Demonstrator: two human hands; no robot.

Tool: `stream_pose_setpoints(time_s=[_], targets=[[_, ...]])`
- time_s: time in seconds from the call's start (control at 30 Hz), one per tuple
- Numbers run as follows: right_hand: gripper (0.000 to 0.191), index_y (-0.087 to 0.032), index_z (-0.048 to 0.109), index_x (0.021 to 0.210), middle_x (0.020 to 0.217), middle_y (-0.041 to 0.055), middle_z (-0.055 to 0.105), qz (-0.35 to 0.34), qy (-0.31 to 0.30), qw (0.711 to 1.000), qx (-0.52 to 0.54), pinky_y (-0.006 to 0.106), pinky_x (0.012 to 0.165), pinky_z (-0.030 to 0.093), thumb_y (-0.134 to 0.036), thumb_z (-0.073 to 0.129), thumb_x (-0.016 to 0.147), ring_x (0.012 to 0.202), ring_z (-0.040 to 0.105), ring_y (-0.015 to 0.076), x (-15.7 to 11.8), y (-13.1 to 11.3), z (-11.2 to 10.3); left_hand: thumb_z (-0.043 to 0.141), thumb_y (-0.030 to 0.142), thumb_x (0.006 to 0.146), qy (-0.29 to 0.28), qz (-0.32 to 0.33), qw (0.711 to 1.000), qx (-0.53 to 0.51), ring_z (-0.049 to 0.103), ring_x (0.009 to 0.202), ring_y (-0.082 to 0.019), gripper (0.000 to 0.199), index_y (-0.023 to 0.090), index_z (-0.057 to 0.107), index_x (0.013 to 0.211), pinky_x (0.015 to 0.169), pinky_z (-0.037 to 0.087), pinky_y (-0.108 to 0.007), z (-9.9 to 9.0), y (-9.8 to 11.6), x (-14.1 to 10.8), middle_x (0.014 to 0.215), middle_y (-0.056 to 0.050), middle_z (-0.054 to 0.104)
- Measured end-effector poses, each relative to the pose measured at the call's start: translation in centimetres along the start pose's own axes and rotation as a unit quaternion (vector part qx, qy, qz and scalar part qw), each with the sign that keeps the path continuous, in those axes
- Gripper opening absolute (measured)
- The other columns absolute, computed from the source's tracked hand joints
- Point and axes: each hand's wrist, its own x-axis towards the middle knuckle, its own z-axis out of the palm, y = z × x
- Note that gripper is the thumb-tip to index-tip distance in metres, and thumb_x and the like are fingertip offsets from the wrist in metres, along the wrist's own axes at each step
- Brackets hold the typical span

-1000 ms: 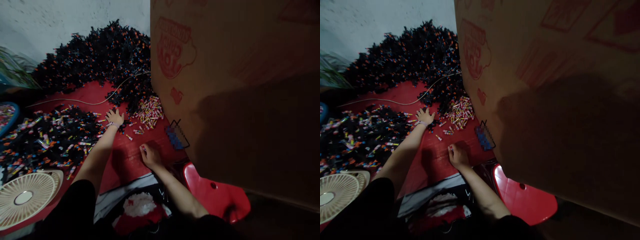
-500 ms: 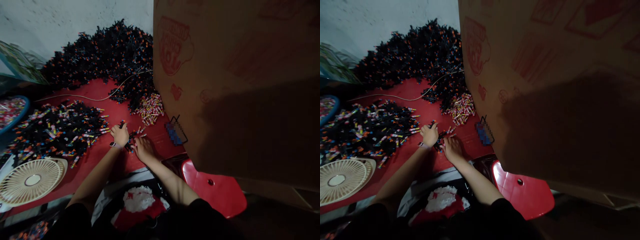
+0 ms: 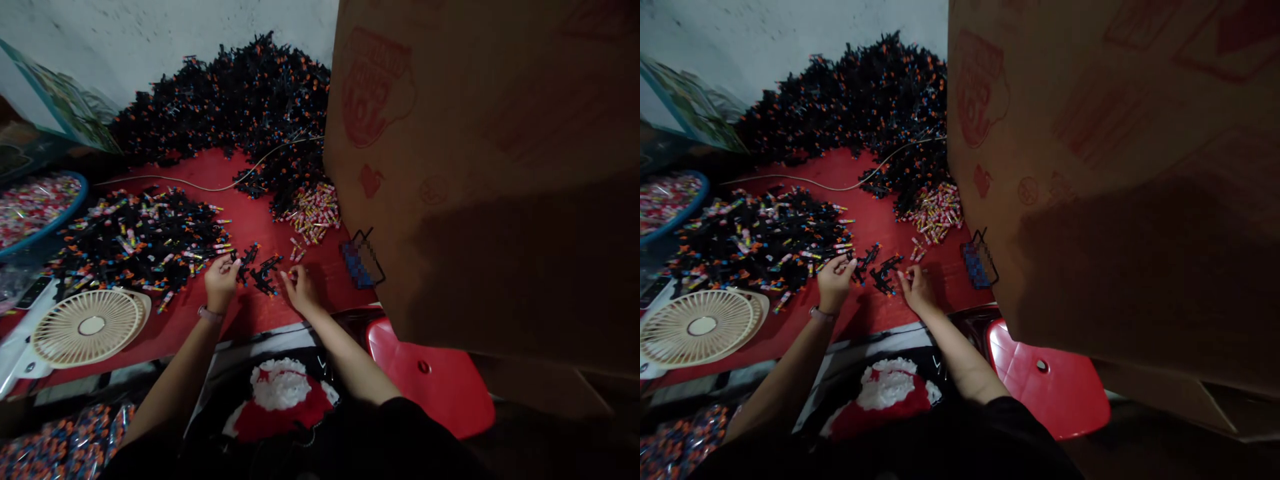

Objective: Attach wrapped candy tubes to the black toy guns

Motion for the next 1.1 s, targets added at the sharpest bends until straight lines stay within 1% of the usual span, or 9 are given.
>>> stream_pose_setpoints(time_s=[0.1, 0.17, 0.23, 0.3, 0.4, 0.73, 0.8, 0.93, 1.1], targets=[[0.033, -0.023, 0.064, 0.109, 0.101, 0.0068, 0.076, 0.005, 0.015, 0.988, 0.153, 0.033, 0.081, 0.058, -0.056, 0.061, 0.104, 0.089, 0.073, 0.0217, -1.3, -1.0, -0.9, 0.089, 0.057, 0.078, -0.034, -0.045, 0.992, -0.111, 0.068, 0.071, -0.016, 0.048, 0.019, 0.068, 0.097, 0.070, 0.057, -0.026, -0.9, 0.6, -3.6, 0.079, -0.001, 0.072], [0.036, -0.023, 0.069, 0.112, 0.109, 0.0083, 0.078, -0.007, -0.030, 0.975, 0.221, 0.035, 0.090, 0.059, -0.058, 0.064, 0.103, 0.099, 0.075, 0.0226, -2.6, -2.3, -1.9, 0.089, 0.063, 0.078, -0.087, -0.075, 0.983, -0.142, 0.070, 0.069, -0.017, 0.053, 0.019, 0.071, 0.100, 0.070, 0.060, -0.029, -1.3, 1.2, -6.1, 0.079, -0.002, 0.073], [0.036, -0.024, 0.072, 0.113, 0.109, 0.0078, 0.079, -0.006, -0.089, 0.963, 0.254, 0.036, 0.092, 0.059, -0.059, 0.068, 0.103, 0.101, 0.075, 0.0228, -3.9, -3.8, -3.1, 0.089, 0.067, 0.079, -0.164, -0.102, 0.968, -0.157, 0.070, 0.066, -0.017, 0.057, 0.018, 0.076, 0.105, 0.067, 0.060, -0.029, -1.5, 2.0, -8.4, 0.079, -0.003, 0.075], [0.038, -0.024, 0.073, 0.111, 0.107, 0.0068, 0.079, -0.004, -0.121, 0.956, 0.268, 0.035, 0.091, 0.059, -0.061, 0.069, 0.103, 0.099, 0.074, 0.0221, -4.8, -5.2, -4.3, 0.086, 0.068, 0.083, -0.239, -0.119, 0.952, -0.152, 0.067, 0.061, -0.015, 0.056, 0.016, 0.078, 0.103, 0.060, 0.055, -0.026, -1.8, 2.9, -10.2, 0.073, -0.003, 0.073], [0.040, -0.024, 0.071, 0.111, 0.104, 0.0055, 0.076, -0.017, -0.146, 0.950, 0.276, 0.035, 0.091, 0.060, -0.063, 0.067, 0.105, 0.095, 0.073, 0.0208, -5.5, -6.9, -5.9, 0.079, 0.067, 0.092, -0.293, -0.099, 0.944, -0.117, 0.064, 0.057, -0.014, 0.053, 0.015, 0.080, 0.101, 0.059, 0.052, -0.024, -2.1, 4.1, -11.8, 0.065, -0.001, 0.069], [0.034, -0.023, 0.071, 0.101, 0.095, 0.0048, 0.076, -0.070, -0.147, 0.963, 0.215, 0.033, 0.083, 0.057, -0.055, 0.064, 0.109, 0.087, 0.072, 0.0199, -5.9, -8.7, -8.2, 0.064, 0.053, 0.107, -0.341, 0.027, 0.940, -0.016, 0.064, 0.062, -0.015, 0.042, 0.015, 0.081, 0.104, 0.061, 0.051, -0.024, -3.1, 6.7, -12.3, 0.071, -0.002, 0.070], [0.032, -0.023, 0.071, 0.099, 0.092, 0.0042, 0.077, -0.078, -0.160, 0.963, 0.201, 0.032, 0.080, 0.057, -0.053, 0.064, 0.109, 0.085, 0.072, 0.0195, -5.7, -8.9, -8.7, 0.062, 0.052, 0.108, -0.350, 0.035, 0.936, 0.005, 0.063, 0.061, -0.015, 0.042, 0.015, 0.081, 0.105, 0.060, 0.051, -0.024, -3.3, 6.9, -12.3, 0.071, -0.002, 0.069], [0.031, -0.023, 0.071, 0.094, 0.088, 0.0035, 0.076, -0.091, -0.186, 0.962, 0.178, 0.031, 0.075, 0.056, -0.050, 0.065, 0.108, 0.080, 0.071, 0.0188, -5.3, -9.1, -9.5, 0.060, 0.053, 0.109, -0.365, 0.033, 0.931, 0.009, 0.058, 0.062, -0.014, 0.045, 0.014, 0.077, 0.093, 0.058, 0.049, -0.023, -3.4, 6.9, -12.5, 0.071, -0.002, 0.065], [0.028, -0.022, 0.071, 0.094, 0.088, 0.0037, 0.076, -0.109, -0.193, 0.959, 0.176, 0.030, 0.073, 0.055, -0.045, 0.065, 0.109, 0.079, 0.070, 0.0181, -5.4, -9.1, -9.8, 0.057, 0.055, 0.109, -0.378, 0.027, 0.926, 0.001, 0.053, 0.061, -0.013, 0.048, 0.015, 0.071, 0.085, 0.058, 0.045, -0.023, -3.2, 7.6, -12.6, 0.067, 0.000, 0.058]])
